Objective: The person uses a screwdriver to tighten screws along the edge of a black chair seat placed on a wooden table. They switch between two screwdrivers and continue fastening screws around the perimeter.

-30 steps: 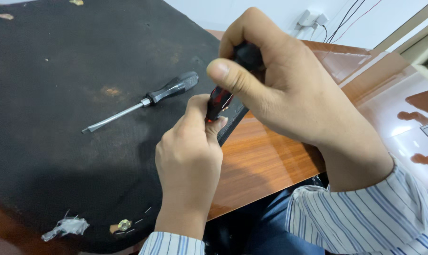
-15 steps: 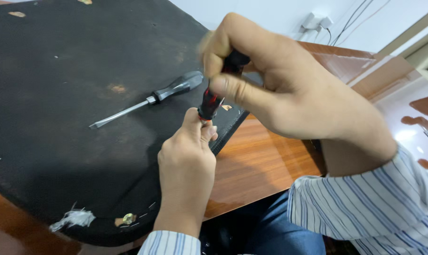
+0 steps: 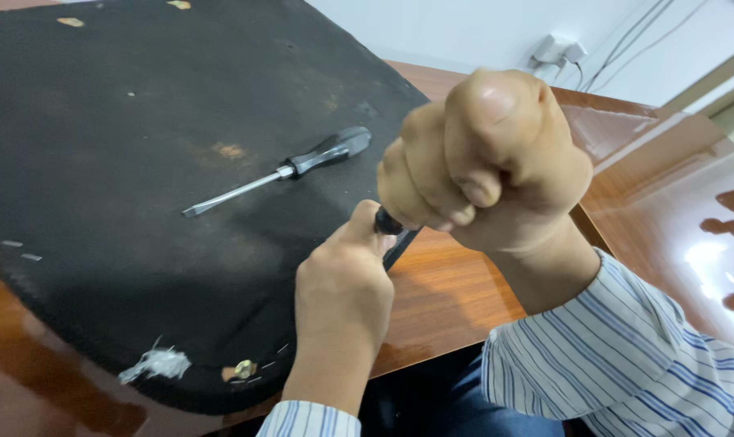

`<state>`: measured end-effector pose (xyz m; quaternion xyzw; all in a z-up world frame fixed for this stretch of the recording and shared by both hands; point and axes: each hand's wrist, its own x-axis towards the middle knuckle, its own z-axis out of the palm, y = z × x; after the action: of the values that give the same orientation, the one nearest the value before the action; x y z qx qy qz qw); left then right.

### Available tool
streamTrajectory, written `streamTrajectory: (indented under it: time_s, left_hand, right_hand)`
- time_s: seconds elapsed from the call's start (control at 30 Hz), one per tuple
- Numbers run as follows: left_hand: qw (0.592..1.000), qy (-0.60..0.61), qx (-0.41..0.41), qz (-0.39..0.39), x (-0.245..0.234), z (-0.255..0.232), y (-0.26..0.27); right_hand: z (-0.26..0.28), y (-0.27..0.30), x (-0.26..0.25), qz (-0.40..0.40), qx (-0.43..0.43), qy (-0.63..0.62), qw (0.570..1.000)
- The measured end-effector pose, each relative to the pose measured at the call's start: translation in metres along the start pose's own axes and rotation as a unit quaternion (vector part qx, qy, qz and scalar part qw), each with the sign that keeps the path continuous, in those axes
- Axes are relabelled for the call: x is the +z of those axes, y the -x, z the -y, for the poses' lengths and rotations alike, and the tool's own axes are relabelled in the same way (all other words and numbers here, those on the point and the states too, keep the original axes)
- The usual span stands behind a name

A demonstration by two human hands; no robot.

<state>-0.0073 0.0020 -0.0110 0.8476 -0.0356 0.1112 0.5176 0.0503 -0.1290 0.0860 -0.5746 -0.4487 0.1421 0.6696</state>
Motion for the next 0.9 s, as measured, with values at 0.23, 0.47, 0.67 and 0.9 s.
streamTrajectory:
  time_s: [0.23, 0.47, 0.67, 0.9]
  left_hand:
    - [0.999, -0.012, -0.003, 0.041, -0.003, 0.002, -0.003]
    - [0.999, 0.026, -0.033, 0.031, -0.002, 0.001, 0.001]
    - [0.995, 0.096, -0.008, 0.035, -0.008, 0.007, 0.002]
    - [0.996, 0.079, 0.026, -0.028, -0.004, 0.010, 0.004]
  right_hand:
    - [-0.003, -0.025, -0.014, 0.145, 0.039, -0.125, 0.981]
    - [-0.006, -0.004, 0.037, -0.295, 0.024, -0.046, 0.954]
    - [-0.003, -0.025, 0.024, -0.041, 0.096, -0.075, 0.992]
    - [-0.007, -0.014, 0.056, -0.169, 0.046, 0.047, 0.983]
